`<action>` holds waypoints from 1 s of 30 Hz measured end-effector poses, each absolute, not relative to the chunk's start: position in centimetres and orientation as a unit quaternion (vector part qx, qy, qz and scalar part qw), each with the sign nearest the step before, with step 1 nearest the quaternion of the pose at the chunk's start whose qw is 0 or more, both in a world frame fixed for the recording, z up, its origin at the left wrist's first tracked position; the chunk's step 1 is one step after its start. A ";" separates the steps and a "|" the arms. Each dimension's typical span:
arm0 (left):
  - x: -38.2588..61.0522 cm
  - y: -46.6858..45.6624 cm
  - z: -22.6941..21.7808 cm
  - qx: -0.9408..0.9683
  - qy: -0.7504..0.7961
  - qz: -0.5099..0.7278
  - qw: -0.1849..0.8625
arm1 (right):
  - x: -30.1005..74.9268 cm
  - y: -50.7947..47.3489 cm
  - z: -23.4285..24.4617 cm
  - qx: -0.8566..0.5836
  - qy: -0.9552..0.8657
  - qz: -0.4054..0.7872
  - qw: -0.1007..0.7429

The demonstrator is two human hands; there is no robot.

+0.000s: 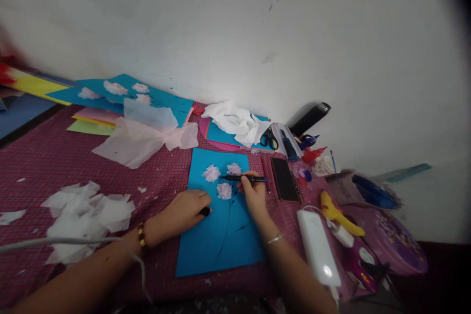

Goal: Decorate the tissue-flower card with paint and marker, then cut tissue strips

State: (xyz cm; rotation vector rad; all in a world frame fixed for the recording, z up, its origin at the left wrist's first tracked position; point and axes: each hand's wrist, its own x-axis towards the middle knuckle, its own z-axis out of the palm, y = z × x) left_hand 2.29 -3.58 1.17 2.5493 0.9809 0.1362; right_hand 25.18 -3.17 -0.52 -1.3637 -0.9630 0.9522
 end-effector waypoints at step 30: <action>2.3 -3.6 1.1 0.910 0.353 0.044 0.213 | 25.8 -3.4 -1.0 -0.586 -0.410 0.395 0.577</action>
